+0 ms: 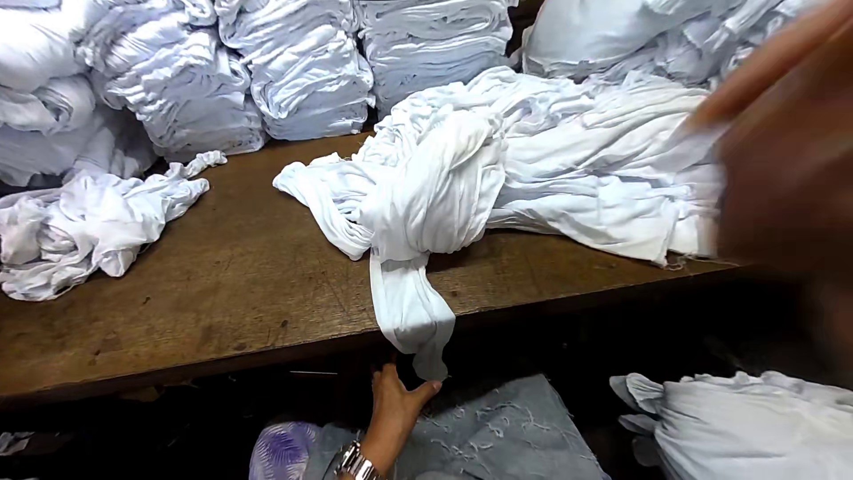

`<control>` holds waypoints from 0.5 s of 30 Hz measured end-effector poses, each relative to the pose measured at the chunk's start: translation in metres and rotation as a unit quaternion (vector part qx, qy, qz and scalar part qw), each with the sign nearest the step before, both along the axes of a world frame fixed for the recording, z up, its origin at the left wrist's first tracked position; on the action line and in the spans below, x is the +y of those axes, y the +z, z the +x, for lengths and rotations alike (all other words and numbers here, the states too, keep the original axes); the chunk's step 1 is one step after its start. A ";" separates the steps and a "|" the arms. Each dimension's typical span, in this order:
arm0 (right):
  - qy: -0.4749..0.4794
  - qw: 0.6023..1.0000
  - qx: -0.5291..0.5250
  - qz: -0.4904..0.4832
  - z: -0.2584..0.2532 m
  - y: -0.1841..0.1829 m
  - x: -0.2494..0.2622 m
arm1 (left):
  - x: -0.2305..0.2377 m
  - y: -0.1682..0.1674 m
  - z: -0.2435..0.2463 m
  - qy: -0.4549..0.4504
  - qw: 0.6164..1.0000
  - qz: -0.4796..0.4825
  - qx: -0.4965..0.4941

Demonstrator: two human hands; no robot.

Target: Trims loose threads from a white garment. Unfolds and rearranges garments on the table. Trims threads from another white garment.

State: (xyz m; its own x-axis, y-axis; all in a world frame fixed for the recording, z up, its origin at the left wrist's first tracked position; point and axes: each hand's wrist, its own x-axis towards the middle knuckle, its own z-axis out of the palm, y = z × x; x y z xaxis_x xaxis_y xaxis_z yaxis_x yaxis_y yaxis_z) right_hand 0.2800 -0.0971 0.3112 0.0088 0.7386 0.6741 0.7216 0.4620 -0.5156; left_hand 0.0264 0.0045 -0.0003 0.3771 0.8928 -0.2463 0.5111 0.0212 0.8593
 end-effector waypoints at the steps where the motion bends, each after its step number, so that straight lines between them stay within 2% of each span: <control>1: -0.056 0.995 0.033 -0.076 -0.039 -0.026 -0.015 | 0.003 -0.008 0.005 -0.017 1.000 0.005 0.007; 4: 0.005 0.968 0.098 -0.232 -0.058 -0.118 -0.043 | 0.004 -0.025 0.013 -0.058 0.998 -0.005 0.003; 6: -0.010 0.940 0.176 -0.291 -0.060 -0.160 -0.058 | -0.001 -0.028 0.011 -0.081 0.996 -0.020 -0.012; 9: -0.088 0.910 0.232 -0.334 -0.064 -0.199 -0.072 | -0.014 -0.021 0.002 -0.113 0.984 -0.049 -0.127; 12: -0.144 0.882 0.259 -0.366 -0.062 -0.231 -0.071 | -0.026 -0.005 -0.003 -0.053 0.970 -0.076 -0.225; 13: -0.150 0.880 0.259 -0.368 -0.062 -0.240 -0.068 | -0.025 -0.002 -0.002 -0.025 0.970 -0.082 -0.227; 15: -0.140 0.884 0.260 -0.363 -0.068 -0.247 -0.060 | -0.013 -0.007 0.004 0.009 0.983 -0.069 -0.168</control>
